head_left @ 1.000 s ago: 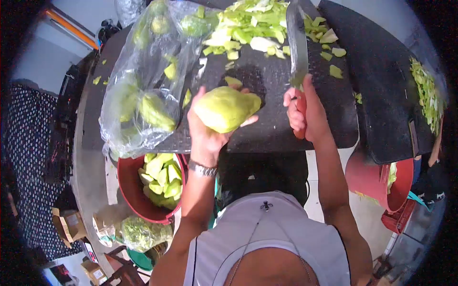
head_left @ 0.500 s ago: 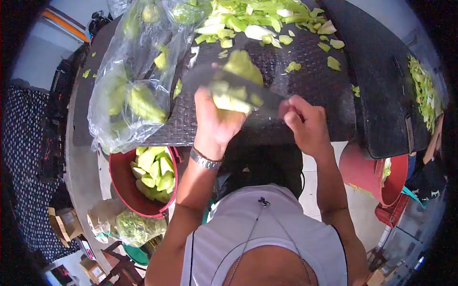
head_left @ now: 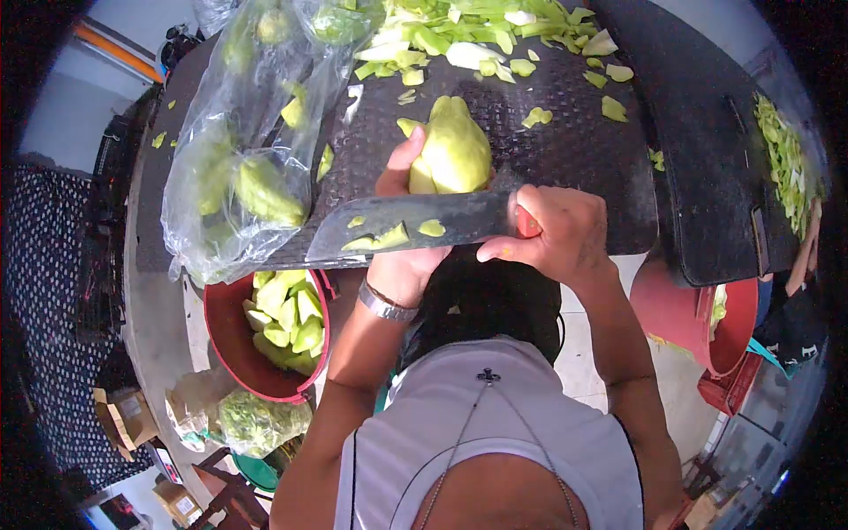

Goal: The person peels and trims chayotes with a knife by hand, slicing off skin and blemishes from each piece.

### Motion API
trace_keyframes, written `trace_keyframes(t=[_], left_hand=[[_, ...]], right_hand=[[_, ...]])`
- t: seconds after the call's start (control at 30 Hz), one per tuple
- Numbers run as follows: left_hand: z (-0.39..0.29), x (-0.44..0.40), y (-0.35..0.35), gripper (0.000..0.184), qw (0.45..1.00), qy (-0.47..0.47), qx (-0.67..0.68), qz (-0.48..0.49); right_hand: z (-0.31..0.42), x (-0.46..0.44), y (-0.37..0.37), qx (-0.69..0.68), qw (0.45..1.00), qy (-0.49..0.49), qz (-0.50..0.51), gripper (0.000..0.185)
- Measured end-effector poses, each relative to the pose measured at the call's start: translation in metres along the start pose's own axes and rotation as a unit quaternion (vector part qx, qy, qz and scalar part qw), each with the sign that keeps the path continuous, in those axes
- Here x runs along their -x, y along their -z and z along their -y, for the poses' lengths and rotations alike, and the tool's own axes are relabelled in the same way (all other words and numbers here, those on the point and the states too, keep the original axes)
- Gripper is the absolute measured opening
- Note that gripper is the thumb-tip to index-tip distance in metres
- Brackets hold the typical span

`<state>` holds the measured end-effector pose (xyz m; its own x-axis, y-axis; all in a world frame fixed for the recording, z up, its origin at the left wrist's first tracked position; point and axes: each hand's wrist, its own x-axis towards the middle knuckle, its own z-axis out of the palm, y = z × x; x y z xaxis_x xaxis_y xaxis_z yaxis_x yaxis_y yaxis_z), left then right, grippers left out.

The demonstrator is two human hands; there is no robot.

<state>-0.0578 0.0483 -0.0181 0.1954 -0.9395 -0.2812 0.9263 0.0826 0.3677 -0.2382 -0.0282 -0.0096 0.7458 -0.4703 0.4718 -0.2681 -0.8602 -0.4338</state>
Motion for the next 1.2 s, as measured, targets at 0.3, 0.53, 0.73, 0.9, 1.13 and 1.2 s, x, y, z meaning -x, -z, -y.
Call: trace_keyframes(t=[0.3,0.53,0.73,0.9,1.13,1.2], left_hand=[[0.005,0.003,0.001,0.047,0.999,-0.003,0.028,-0.026],[0.001,-0.006,0.015,0.051,0.997,0.032,0.057,0.045],[0.000,-0.001,0.012,0.048,0.998,0.028,0.041,0.047],[-0.006,0.006,0.009,0.047,0.999,-0.039,0.025,0.020],[-0.006,0.005,0.023,0.045,0.997,-0.016,0.064,0.045],[-0.009,0.007,0.019,0.046,0.997,-0.059,0.056,0.000]], right_hand=[[-0.004,-0.005,-0.006,0.011,1.000,-0.002,-0.013,0.061],[-0.002,-0.005,-0.010,0.022,0.998,0.046,-0.031,0.061],[0.001,-0.008,-0.011,0.027,0.998,0.039,-0.035,0.062],[-0.015,-0.008,-0.001,0.017,0.999,-0.029,0.011,0.061],[-0.015,-0.014,0.003,-0.021,0.999,-0.003,0.030,0.057],[-0.032,-0.013,0.008,-0.063,0.993,-0.079,0.065,0.054]])
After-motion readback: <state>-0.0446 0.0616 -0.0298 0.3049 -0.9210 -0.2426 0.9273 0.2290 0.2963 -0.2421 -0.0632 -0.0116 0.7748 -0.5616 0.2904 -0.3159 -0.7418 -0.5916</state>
